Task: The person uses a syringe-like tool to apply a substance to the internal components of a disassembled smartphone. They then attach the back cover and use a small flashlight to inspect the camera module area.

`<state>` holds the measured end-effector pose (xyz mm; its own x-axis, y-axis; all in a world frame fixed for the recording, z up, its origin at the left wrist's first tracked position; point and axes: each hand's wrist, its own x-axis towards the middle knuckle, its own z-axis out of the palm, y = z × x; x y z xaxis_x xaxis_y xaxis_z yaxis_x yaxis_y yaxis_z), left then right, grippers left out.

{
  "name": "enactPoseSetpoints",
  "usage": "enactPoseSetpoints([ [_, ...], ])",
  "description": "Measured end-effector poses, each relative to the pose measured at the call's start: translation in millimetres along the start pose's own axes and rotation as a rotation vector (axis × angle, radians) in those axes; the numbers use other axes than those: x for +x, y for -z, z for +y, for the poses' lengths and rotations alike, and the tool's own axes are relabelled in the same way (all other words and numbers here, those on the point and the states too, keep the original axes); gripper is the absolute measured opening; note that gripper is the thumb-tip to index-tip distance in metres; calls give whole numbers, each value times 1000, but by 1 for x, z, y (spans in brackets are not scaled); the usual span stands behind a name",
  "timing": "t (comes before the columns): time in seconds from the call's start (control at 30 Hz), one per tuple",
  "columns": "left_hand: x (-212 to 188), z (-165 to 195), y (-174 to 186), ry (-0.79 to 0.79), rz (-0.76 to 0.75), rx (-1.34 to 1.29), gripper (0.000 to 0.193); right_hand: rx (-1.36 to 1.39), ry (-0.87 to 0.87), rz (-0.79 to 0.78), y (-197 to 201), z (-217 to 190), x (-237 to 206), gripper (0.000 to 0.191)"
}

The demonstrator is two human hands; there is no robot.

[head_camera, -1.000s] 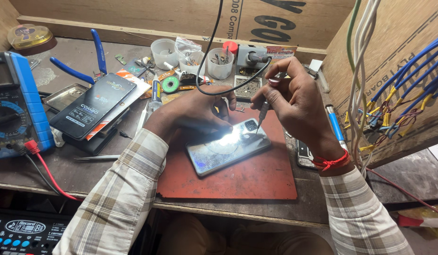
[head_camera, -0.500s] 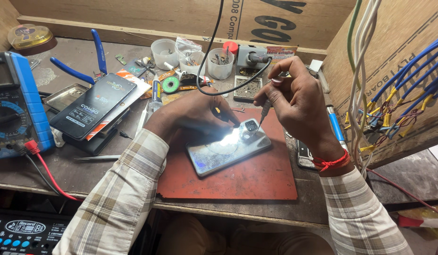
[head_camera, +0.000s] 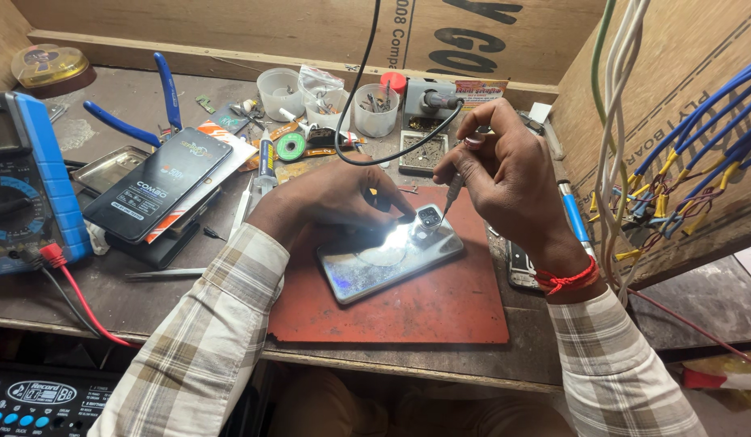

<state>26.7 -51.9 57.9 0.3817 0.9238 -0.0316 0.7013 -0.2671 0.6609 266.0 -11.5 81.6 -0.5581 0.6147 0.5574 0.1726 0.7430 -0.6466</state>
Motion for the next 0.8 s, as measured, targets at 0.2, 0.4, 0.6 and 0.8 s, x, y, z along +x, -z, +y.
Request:
enactPoseSetpoints([
  [0.2,3,-3,-1,0,-44,-24,37,4,-34,12,1,-2,0,12],
  [0.4,2,-4,-2,-13,-29,11,38,-1,-4,75,-1,-3,-1,12],
  [0.6,1,-7,-1,-3,-33,-6,37,-50,13,83,-4,0,0,12],
  [0.8,1,-7,0,-46,-10,38,37,-73,21,66,-3,2,2,12],
])
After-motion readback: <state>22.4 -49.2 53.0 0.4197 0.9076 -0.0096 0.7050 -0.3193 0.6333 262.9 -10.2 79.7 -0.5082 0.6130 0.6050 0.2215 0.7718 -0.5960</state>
